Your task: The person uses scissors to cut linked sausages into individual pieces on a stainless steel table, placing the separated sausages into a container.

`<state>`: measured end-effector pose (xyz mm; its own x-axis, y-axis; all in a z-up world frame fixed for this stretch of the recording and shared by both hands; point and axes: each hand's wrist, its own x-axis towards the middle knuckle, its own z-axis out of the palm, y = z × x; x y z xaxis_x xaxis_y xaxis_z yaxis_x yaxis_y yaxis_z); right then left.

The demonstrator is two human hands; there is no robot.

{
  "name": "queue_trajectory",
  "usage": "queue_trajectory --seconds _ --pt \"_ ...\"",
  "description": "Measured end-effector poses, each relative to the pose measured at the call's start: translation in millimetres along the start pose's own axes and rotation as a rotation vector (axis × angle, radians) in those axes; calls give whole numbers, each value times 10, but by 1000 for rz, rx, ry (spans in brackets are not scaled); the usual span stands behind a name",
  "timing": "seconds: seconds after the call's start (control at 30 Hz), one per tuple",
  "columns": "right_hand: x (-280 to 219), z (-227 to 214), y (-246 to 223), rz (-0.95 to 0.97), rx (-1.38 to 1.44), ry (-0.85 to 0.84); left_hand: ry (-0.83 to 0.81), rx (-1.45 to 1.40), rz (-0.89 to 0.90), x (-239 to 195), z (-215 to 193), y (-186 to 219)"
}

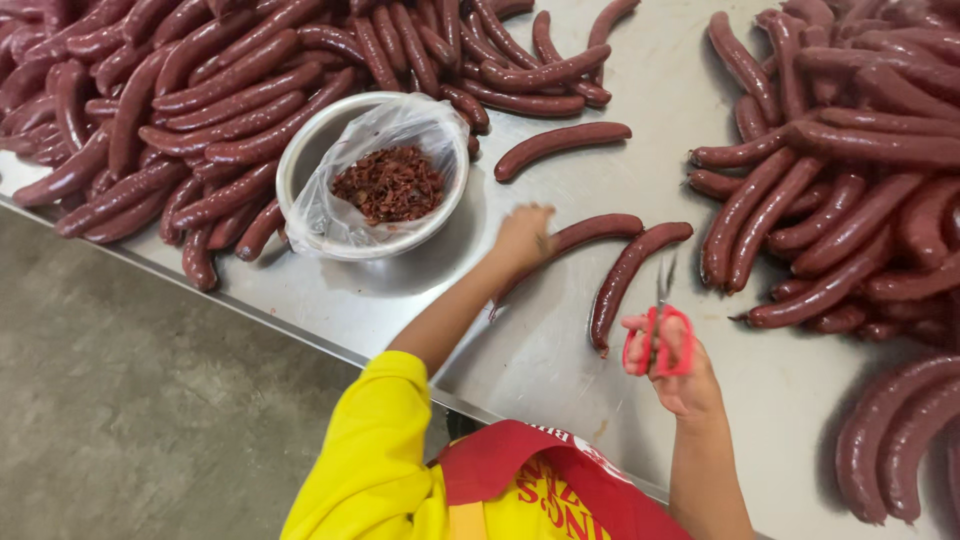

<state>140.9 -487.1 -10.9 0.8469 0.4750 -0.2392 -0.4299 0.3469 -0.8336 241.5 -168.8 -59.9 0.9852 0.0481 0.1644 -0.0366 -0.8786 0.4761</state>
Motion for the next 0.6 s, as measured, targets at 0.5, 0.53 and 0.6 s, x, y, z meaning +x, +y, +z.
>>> queue_trajectory --seconds 0.5,0.53,0.6 --pt "826 889 212 81 -650 115 -28 -1106 -452 -1304 -745 -191" --pt "924 1042 252 59 -732 87 1 -1141 -503 -1442 -921 -176" --pt "1105 1360 344 39 -799 -2 45 -1162 -540 -1711 -1166 -201"
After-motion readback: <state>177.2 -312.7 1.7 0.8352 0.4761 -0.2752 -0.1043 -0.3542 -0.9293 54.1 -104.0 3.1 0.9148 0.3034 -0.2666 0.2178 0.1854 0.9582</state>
